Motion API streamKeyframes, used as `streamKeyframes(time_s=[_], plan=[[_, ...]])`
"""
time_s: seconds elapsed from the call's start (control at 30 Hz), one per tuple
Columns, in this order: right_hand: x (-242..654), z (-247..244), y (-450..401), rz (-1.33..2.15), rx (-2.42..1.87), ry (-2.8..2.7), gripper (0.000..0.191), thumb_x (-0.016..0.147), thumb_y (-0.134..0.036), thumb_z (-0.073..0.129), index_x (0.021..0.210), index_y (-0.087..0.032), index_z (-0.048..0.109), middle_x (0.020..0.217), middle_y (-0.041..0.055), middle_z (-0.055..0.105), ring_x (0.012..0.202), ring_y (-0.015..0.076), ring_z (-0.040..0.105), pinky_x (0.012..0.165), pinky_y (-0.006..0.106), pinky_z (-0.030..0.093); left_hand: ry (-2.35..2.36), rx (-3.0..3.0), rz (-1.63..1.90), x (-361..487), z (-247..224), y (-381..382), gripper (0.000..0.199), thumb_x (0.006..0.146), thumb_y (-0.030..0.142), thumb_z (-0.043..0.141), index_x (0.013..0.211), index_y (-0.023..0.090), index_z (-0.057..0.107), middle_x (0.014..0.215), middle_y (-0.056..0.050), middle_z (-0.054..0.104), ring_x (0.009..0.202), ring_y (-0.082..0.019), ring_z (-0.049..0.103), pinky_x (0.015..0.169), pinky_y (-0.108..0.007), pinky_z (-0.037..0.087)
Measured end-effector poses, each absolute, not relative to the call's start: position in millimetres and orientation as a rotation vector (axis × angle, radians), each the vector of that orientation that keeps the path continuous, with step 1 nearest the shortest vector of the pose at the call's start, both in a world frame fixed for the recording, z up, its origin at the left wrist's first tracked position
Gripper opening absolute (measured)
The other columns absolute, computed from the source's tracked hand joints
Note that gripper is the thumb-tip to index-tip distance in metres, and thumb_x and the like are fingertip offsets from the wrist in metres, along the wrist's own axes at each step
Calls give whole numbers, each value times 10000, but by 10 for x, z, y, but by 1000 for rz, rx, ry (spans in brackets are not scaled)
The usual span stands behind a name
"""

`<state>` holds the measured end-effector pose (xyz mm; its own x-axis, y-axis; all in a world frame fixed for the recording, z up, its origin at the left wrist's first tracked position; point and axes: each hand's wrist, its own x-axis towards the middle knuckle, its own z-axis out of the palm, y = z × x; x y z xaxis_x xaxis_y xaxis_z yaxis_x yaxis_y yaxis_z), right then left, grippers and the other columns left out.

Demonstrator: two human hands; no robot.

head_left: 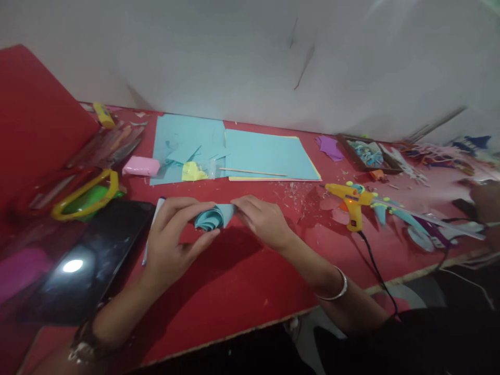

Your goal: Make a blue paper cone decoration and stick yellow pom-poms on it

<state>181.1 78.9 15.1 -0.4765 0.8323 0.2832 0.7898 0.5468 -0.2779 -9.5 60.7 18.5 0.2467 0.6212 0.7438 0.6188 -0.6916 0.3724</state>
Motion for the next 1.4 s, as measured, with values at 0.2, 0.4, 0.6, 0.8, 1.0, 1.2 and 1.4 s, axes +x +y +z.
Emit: streamKeyframes(time_s=[0.2,0.4,0.6,0.8,1.0,1.2,1.4], plan=[[1810,150,785,174,-1343,-2393,261,913,-247,377,1078,-168,564,1019,77,633,875,162,602,620,243,428,1284,2416,1450,-117,205,641,359,805,257,553,1154,329,506,945,-28,535,861,-190,533,742,-306,468],[1820,105,812,356,-1202,-2347,221,895,-222,405,1026,-160,572,997,74,615,890,153,579,722,252,448,1201,2446,1373,-162,205,662,374,771,324,592,1138,319,526,976,-33,547,877,-199,546,770,-322,458],[1800,54,834,538,-1052,-2337,169,866,-202,455,988,-163,566,956,69,607,885,147,562,758,273,459,1132,2393,1332,-164,194,649,424,735,350,639,1140,316,521,957,-30,572,842,-180,562,719,-297,484],[1778,42,812,581,-972,-2337,154,860,-219,468,950,-146,568,915,78,607,838,147,563,742,274,459,1105,2218,1327,-165,209,646,362,719,340,659,1059,303,539,893,-6,586,812,-168,555,689,-284,472],[1767,53,805,606,-958,-2336,148,862,-221,461,937,-151,567,909,76,606,826,143,557,729,273,450,1078,2207,1393,-170,196,668,285,701,321,676,960,280,565,914,-15,545,864,-184,531,740,-318,462],[1761,64,800,600,-946,-2321,129,860,-200,460,919,-156,566,890,63,605,808,134,553,724,261,452,1108,2162,1406,-177,187,669,312,712,365,654,1002,298,562,971,-39,486,929,-202,504,709,-316,479],[1770,40,807,579,-971,-2323,135,860,-204,466,937,-158,568,909,64,602,828,137,555,726,258,452,981,2105,1457,-173,191,678,364,682,340,687,1016,268,562,981,-38,451,847,-165,494,706,-293,474]])
